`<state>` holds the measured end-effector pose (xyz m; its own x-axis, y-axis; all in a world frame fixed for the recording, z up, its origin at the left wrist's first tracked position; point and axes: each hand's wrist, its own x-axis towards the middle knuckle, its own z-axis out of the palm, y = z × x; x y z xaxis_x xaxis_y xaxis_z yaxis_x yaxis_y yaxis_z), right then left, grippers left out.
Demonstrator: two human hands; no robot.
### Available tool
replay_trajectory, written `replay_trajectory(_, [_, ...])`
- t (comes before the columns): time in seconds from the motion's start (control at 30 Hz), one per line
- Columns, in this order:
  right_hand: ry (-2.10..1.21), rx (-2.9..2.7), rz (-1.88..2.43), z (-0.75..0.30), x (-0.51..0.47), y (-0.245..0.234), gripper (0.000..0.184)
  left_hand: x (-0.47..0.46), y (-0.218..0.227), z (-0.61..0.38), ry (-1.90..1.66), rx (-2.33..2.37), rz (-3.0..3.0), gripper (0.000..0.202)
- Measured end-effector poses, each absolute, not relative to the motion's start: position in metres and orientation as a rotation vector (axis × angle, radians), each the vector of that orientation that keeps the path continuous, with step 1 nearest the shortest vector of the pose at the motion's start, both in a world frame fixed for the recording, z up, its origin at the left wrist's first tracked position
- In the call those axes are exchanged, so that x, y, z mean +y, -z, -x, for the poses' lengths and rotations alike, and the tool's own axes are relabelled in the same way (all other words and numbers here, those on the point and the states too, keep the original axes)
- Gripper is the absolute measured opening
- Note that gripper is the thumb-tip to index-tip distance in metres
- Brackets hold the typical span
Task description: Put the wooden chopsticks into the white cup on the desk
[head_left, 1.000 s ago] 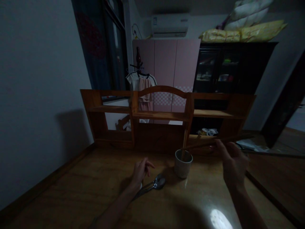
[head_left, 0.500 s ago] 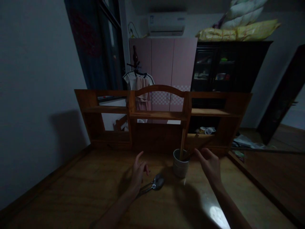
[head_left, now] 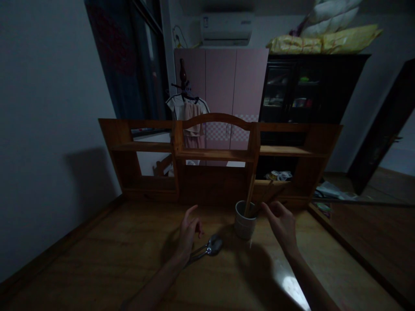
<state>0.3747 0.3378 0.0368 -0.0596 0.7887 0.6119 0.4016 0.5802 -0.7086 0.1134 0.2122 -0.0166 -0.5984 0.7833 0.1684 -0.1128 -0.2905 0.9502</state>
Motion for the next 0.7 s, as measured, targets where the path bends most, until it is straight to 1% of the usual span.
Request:
replay_trajectory(0.23, [-0.404, -1.668, 1.014, -0.373, 0.345, -0.027, 0.042, 0.212, 0.018, -0.112, -1.929, 1.351, -0.872, 0.059])
replay_trajectory(0.33, [-0.432, -1.679, 0.978, -0.373, 0.346, -0.025, 0.036, 0.212, 0.020, -0.112, -1.908, 1.345, -0.887, 0.058])
replay_trajectory(0.53, [-0.494, -1.697, 0.943, -0.370, 0.340, -0.026, 0.034, 0.213, 0.021, -0.111, -1.914, 1.326, -0.887, 0.053])
replay_trajectory(0.6, [-0.495, -1.696, 0.945, -0.369, 0.339, -0.027, 0.036, 0.213, 0.020, -0.111, -1.914, 1.322, -0.892, 0.051])
replay_trajectory(0.7, [-0.510, -1.663, 0.942, -0.366, 0.339, -0.028, 0.044, 0.212, 0.020, -0.111, -1.909, 1.323, -0.886, 0.051])
